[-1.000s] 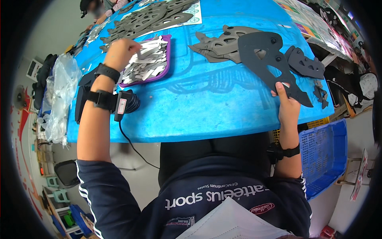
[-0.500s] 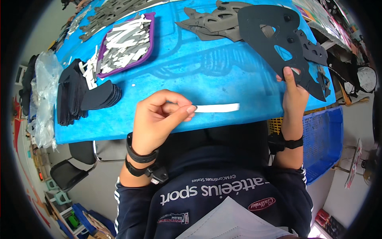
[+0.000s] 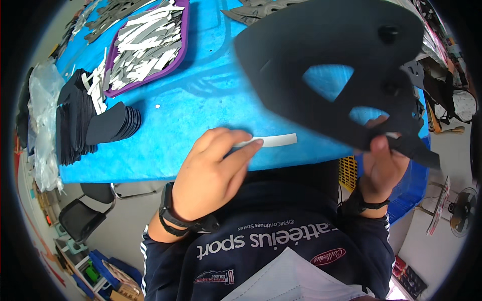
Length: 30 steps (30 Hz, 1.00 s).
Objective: Assembling shoe upper components by applying adhesive strips and foam padding to leather pieces.
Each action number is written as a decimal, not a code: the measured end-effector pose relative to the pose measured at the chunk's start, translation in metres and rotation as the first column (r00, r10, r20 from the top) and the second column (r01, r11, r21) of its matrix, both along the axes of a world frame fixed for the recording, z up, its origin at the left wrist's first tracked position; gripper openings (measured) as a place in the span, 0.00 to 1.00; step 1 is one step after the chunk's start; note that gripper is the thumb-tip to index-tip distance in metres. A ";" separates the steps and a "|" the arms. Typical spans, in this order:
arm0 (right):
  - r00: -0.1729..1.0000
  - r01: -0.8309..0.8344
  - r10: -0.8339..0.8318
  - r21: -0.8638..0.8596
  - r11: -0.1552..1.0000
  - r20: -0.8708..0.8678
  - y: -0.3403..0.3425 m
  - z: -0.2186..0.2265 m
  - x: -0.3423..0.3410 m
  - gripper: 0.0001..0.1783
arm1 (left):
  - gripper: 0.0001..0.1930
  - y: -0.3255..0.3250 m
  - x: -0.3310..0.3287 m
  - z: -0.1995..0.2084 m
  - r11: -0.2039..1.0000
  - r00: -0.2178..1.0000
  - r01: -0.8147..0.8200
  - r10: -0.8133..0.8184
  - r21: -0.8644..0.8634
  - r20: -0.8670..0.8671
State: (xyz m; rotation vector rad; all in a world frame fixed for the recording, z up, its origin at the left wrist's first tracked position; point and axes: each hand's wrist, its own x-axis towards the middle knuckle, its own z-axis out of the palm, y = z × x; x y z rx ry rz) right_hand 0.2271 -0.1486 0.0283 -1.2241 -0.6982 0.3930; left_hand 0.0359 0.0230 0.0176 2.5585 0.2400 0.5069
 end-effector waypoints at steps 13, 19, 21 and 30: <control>0.759 -0.076 0.406 -0.550 0.831 0.509 0.031 -0.009 0.006 0.11 | 0.06 0.022 -0.015 0.001 0.924 0.993 -0.028 0.069 -0.380 0.095; 0.772 0.025 0.289 -0.481 0.876 0.566 0.029 -0.027 0.014 0.13 | 0.08 0.023 -0.012 -0.006 0.913 0.995 -0.045 0.079 -0.405 0.068; 0.777 0.014 0.303 -0.496 0.868 0.552 0.030 -0.027 0.014 0.13 | 0.08 0.025 -0.013 -0.008 0.941 0.969 -0.164 0.210 -0.295 0.132; 0.724 0.143 0.281 -0.536 0.832 0.630 0.028 -0.021 0.015 0.13 | 0.06 0.027 -0.013 -0.011 0.962 0.984 -0.162 0.174 -0.218 0.037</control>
